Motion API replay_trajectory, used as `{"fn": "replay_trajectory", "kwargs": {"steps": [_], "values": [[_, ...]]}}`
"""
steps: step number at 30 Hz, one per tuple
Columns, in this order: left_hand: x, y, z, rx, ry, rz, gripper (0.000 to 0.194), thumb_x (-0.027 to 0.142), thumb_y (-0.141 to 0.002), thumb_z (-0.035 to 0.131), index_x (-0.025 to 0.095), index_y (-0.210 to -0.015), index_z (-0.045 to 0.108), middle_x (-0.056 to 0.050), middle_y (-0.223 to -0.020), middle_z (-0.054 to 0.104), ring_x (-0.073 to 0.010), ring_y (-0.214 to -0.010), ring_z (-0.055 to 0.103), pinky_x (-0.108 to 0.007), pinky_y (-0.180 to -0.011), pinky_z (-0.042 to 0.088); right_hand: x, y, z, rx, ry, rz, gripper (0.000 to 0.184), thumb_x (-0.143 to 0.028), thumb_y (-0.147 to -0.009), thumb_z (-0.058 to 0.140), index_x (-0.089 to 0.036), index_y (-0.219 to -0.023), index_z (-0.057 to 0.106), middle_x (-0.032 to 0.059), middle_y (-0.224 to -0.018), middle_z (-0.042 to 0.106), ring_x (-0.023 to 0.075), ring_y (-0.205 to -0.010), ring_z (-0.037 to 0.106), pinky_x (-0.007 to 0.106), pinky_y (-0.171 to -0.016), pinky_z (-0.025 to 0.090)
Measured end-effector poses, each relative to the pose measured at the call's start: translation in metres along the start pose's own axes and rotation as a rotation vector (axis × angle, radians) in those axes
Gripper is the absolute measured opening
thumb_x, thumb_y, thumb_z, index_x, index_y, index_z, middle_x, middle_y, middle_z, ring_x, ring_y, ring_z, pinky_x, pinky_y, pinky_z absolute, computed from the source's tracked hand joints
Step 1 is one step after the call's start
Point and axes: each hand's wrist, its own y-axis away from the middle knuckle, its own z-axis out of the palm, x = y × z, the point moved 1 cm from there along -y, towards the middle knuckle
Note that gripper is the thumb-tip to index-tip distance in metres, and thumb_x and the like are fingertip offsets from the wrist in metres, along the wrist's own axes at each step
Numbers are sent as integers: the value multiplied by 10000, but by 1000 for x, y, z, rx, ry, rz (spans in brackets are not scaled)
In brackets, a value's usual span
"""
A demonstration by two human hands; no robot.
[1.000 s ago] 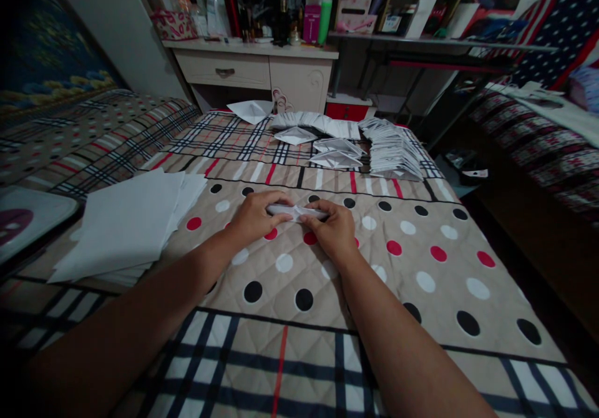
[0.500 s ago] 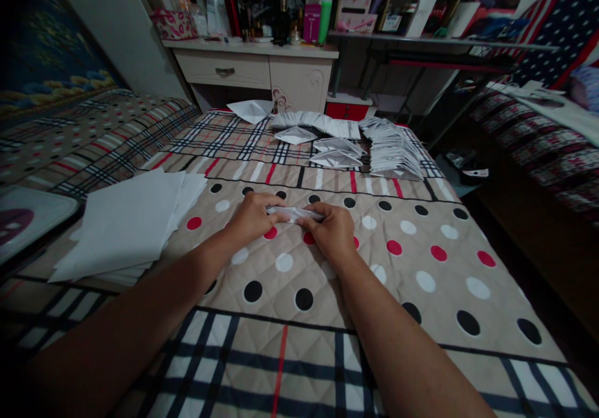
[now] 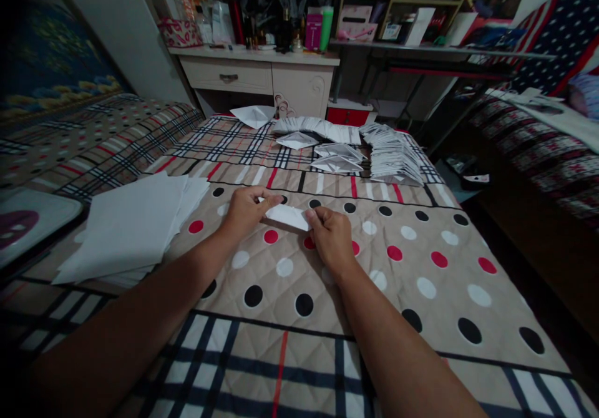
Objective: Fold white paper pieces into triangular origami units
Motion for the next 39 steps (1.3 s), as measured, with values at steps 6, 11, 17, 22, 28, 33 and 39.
{"fn": "replay_trajectory", "kwargs": {"steps": [6,11,17,22,28,33,39], "values": [[-1,-2,2,176,398,-126,374,511,-766,693,162,-851,590,67,-509,506,-56,-385,414,-175,-379,269,-10,7,14,35,-202,78,366,-444,-887,532,-190,-625,527,-54,-420,464,78,-375,364,222,-395,229],[6,5,9,-56,518,-195,534,545,-690,754,143,-1012,608,-1,-679,645,-73,-482,544,-177,-434,370,-13,7,12,127,-259,98,392,-436,-888,537,-180,-591,533,-45,-431,480,70,-372,360,216,-389,238],[10,13,16,-191,466,-195,304,390,-687,772,106,-752,685,-34,-624,670,-91,-521,566,-199,-506,434,-12,7,13,79,-307,101,338,-459,-869,577,-172,-692,596,-28,-466,552,82,-378,418,203,-385,279],[7,10,14,-117,421,-172,242,342,-703,747,115,-641,693,-39,-592,681,-87,-479,540,-214,-498,436,-11,8,14,25,-397,70,296,-467,-819,666,-172,-816,683,-5,-590,633,106,-473,528,211,-449,385],[7,10,9,-146,456,-115,154,293,-688,754,146,-732,747,-45,-687,722,-121,-578,605,-245,-586,499,-6,5,12,27,-538,84,338,-501,-858,611,-191,-833,741,31,-682,697,121,-536,578,224,-476,408],[8,11,7,-280,587,-71,321,204,-600,806,177,-917,764,-69,-973,747,-200,-884,678,-285,-769,539,-4,0,8,117,-620,134,219,-332,-713,778,-203,-888,749,4,-730,697,100,-579,570,223,-543,447],[10,5,2,-208,838,-287,320,331,-754,693,156,-1020,727,-97,-955,743,-202,-870,692,-315,-759,557,-4,1,5,325,-534,52,196,-256,-673,786,-199,-840,700,-10,-760,677,99,-599,566,234,-562,458]]}}
